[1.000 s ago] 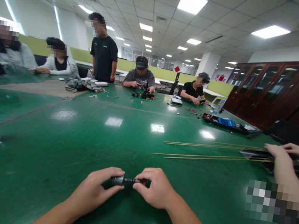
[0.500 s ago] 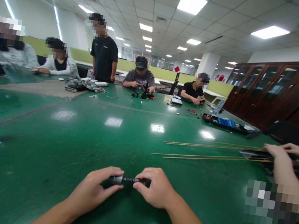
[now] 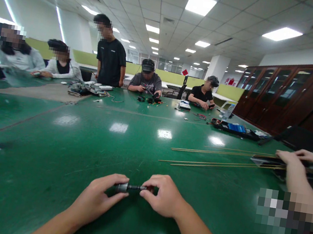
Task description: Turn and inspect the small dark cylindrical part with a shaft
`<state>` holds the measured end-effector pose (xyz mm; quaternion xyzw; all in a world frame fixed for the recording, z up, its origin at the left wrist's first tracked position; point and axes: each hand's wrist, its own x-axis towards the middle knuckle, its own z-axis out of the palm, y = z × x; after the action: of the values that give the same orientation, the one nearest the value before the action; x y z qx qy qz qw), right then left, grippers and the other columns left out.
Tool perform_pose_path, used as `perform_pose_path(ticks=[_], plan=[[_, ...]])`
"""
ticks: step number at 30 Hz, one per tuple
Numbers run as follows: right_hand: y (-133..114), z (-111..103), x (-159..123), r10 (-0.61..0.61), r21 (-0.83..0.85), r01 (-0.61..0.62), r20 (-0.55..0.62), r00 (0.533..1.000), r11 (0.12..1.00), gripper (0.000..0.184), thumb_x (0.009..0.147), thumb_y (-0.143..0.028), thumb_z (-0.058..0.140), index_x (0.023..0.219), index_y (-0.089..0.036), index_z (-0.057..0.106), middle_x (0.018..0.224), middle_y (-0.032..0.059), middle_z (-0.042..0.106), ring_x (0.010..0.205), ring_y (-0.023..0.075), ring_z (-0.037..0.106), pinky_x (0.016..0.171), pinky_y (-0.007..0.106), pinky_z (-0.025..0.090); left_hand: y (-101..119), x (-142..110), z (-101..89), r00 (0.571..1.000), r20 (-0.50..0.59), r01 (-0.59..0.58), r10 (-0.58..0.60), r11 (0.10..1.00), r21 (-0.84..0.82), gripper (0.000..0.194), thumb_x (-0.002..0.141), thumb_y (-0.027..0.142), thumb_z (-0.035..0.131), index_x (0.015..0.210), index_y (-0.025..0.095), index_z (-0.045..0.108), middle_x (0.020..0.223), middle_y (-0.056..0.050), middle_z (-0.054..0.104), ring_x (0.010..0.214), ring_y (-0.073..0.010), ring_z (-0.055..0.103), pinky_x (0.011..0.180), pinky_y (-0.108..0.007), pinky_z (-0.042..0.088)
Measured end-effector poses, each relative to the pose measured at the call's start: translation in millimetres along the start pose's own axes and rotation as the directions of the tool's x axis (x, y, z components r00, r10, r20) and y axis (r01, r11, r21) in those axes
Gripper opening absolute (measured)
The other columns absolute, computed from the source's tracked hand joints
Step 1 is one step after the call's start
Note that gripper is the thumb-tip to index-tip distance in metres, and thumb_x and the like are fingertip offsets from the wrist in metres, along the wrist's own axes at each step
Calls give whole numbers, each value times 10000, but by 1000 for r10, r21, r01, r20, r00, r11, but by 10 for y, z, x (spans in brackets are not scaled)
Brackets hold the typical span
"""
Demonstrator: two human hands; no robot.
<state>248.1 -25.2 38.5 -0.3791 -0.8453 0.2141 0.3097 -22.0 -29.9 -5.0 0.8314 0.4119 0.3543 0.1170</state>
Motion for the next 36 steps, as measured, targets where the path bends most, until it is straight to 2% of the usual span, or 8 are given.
perform_pose_path(ticks=[20,36], plan=[[7,-58,2,7,2,-7,-6,1000,1000,104,852,-256,690,902,-204,764,776,15,696,710,149,630,698,250,460,2,7,-22,1000,-4,20,-20,1000,6,389,866,362,718,1229,315,587,1183,0,692,1101,-176,662,995,-330,549],[3,-75,-3,11,2,-11,1,1000,1000,107,850,-242,693,915,-201,767,794,18,704,721,151,637,707,250,472,22,13,-41,1000,-9,15,-15,1000,-16,359,874,360,701,1213,267,627,1173,-50,702,1092,-215,675,980,-355,565]])
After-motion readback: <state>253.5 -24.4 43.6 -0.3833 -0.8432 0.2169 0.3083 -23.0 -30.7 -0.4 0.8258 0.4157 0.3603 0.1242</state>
